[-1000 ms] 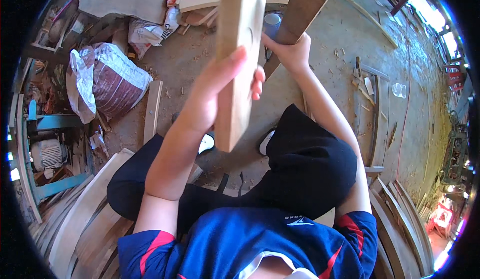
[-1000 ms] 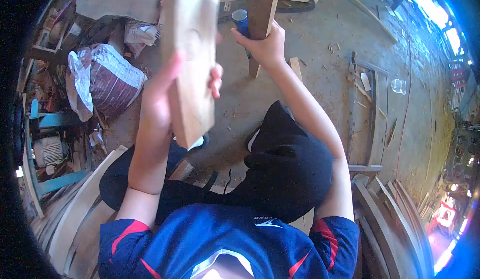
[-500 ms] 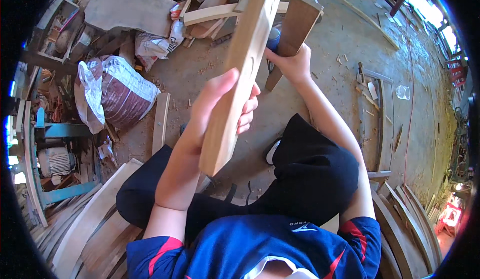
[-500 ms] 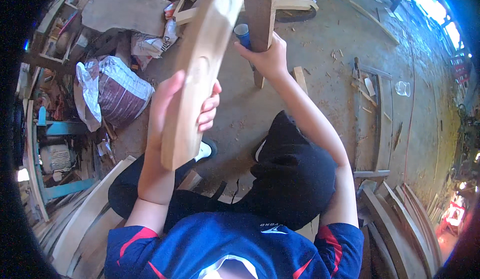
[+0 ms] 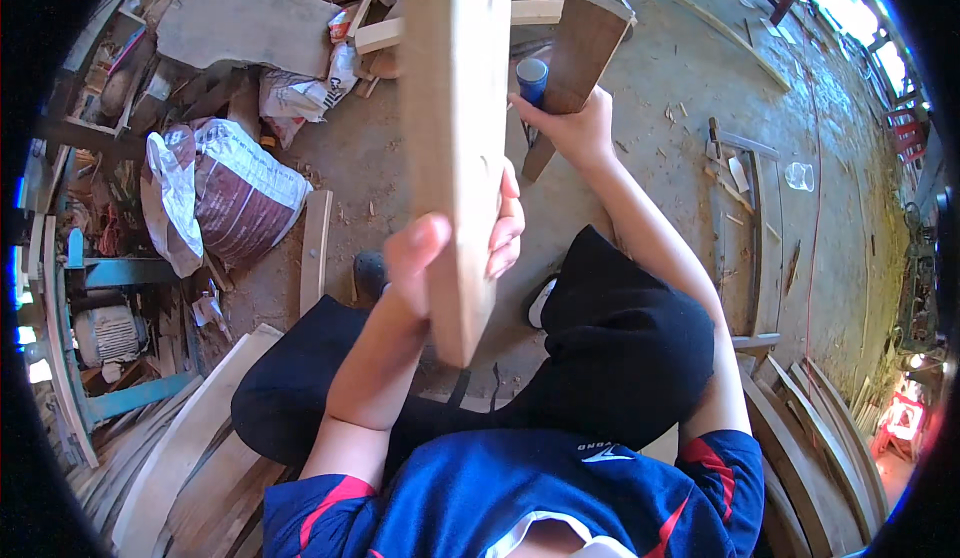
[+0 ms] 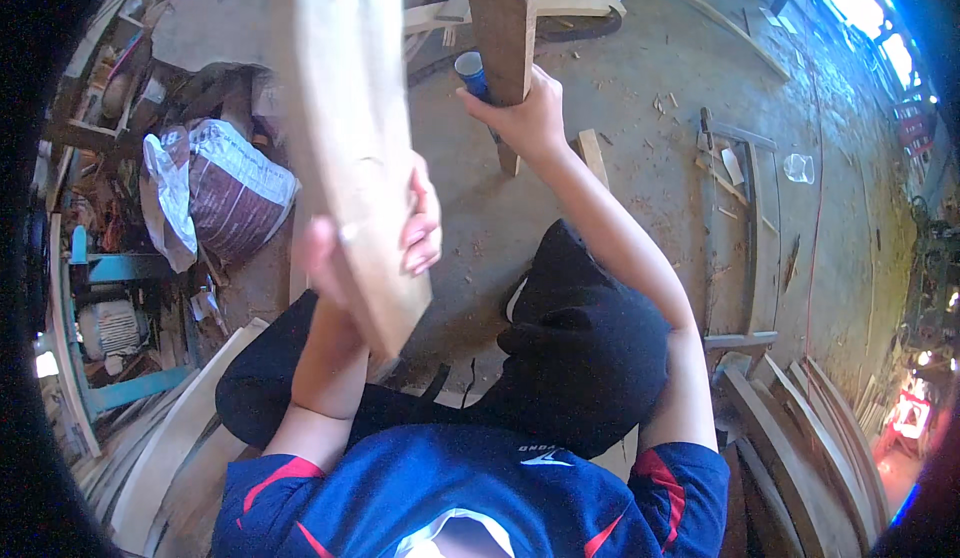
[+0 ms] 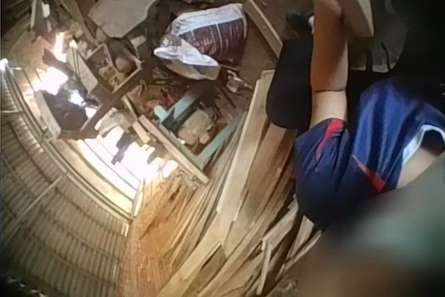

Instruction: Shaving thin strips from a piece of wood using a manual blade.

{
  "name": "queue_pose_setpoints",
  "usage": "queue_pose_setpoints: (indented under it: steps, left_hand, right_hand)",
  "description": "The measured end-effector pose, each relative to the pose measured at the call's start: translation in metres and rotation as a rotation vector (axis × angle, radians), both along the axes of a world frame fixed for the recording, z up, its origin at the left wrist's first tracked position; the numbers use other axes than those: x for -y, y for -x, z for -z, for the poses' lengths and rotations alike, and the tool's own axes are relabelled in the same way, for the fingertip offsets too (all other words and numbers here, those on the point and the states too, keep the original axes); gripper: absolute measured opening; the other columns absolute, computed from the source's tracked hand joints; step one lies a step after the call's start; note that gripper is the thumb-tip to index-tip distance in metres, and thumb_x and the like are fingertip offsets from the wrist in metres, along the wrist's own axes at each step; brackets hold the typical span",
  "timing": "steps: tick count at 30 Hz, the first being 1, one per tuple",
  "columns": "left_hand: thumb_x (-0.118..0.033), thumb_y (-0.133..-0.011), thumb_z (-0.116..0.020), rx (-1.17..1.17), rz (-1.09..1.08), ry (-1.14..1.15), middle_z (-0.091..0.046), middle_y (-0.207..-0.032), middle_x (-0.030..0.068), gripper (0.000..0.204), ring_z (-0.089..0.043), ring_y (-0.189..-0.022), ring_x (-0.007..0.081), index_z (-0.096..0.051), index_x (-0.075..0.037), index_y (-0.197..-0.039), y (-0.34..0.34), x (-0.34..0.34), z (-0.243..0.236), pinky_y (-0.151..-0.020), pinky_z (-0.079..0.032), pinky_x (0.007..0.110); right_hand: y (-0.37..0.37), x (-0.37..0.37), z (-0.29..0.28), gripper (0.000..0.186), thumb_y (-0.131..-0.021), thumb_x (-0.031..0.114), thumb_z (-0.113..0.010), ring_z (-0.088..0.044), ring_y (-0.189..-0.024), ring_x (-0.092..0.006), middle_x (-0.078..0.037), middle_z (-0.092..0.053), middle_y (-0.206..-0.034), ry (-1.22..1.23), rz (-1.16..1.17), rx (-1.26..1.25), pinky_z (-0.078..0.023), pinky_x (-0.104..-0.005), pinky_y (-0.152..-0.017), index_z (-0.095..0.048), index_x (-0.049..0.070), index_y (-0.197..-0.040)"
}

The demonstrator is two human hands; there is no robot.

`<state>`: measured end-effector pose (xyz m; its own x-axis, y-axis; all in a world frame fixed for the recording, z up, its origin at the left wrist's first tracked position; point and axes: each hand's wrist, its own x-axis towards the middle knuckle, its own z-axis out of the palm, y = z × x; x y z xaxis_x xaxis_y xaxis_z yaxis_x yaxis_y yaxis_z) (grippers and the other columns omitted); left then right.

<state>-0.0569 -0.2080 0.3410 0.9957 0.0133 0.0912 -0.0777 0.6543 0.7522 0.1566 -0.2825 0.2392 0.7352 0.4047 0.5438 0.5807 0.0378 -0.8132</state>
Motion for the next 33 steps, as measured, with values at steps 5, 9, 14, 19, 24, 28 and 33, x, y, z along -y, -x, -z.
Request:
queue_pose_setpoints:
  steps: [5,9,14,19,24,28,33]
  left_hand:
    - [-0.058,-0.088,-0.057,-0.455,0.045,-0.059,-0.046,-0.07,0.0002,0.053,-0.045,-0.057,0.0078,-0.051,-0.007,-0.1,0.004,-0.004,0.003,-0.051,-0.039,0.022]
    - [-0.056,-0.085,-0.063,-0.07,0.019,-0.023,-0.048,-0.074,0.0029,0.059,-0.047,-0.058,0.0085,-0.05,-0.004,-0.109,0.006,-0.002,0.011,-0.051,-0.04,0.022]
    - [-0.056,-0.089,-0.056,-0.456,0.078,0.078,-0.046,-0.07,0.0011,0.051,-0.046,-0.055,0.0101,-0.049,-0.008,-0.105,0.005,-0.001,0.019,-0.049,-0.039,0.024]
    - [-0.053,-0.071,-0.076,-0.128,-0.034,0.071,-0.049,-0.077,0.0039,0.07,-0.049,-0.059,0.0109,-0.046,-0.004,-0.113,0.007,0.004,0.019,-0.053,-0.042,0.022]
    - [-0.054,-0.073,-0.075,-0.435,0.048,0.162,-0.046,-0.074,0.0027,0.066,-0.048,-0.059,0.0129,-0.046,-0.007,-0.108,0.001,0.005,0.032,-0.053,-0.042,0.027]
    - [-0.054,-0.076,-0.072,-0.14,0.006,0.09,-0.048,-0.074,0.0033,0.062,-0.048,-0.057,0.0097,-0.05,-0.005,-0.108,0.008,-0.001,0.034,-0.049,-0.041,0.023]
    - [-0.055,-0.081,-0.066,-0.117,-0.049,0.1,-0.048,-0.073,0.0035,0.061,-0.047,-0.056,0.0126,-0.047,-0.005,-0.111,0.006,0.001,0.021,-0.049,-0.041,0.027]
  right_hand:
    - [0.002,0.0,-0.003,0.039,-0.068,0.026,-0.087,-0.069,-0.072,-0.0156,-0.008,-0.072,-0.081,0.076,0.001,-0.005,-0.055,-0.0322,-0.07,-0.07,0.004,-0.096]
    - [0.005,0.003,-0.004,0.039,-0.067,0.024,-0.087,-0.069,-0.071,-0.0134,-0.009,-0.072,-0.08,0.109,-0.032,-0.03,-0.055,-0.0312,-0.068,-0.07,0.004,-0.095]
    - [0.003,-0.001,-0.003,0.037,-0.068,0.023,-0.087,-0.069,-0.072,-0.012,-0.008,-0.073,-0.08,0.067,-0.005,-0.085,-0.055,-0.0311,-0.068,-0.071,0.004,-0.094]
    - [-0.001,0.003,0.001,0.042,-0.069,0.028,-0.088,-0.069,-0.073,-0.0125,-0.007,-0.073,-0.082,0.086,-0.011,-0.12,-0.055,-0.031,-0.069,-0.07,0.004,-0.098]
    - [-0.001,0.0,0.001,0.042,-0.069,0.029,-0.089,-0.068,-0.072,-0.0119,-0.007,-0.073,-0.083,0.055,-0.03,-0.111,-0.055,-0.0303,-0.07,-0.071,0.004,-0.097]
    - [0.0,0.002,0.001,0.043,-0.069,0.028,-0.088,-0.068,-0.075,-0.0116,-0.006,-0.074,-0.085,0.061,-0.096,-0.211,-0.055,-0.0305,-0.071,-0.071,0.003,-0.1]
    - [0.001,0.001,0.002,0.041,-0.07,0.025,-0.088,-0.067,-0.077,-0.0099,-0.007,-0.073,-0.087,0.132,-0.083,-0.125,-0.055,-0.0304,-0.073,-0.071,0.003,-0.101]
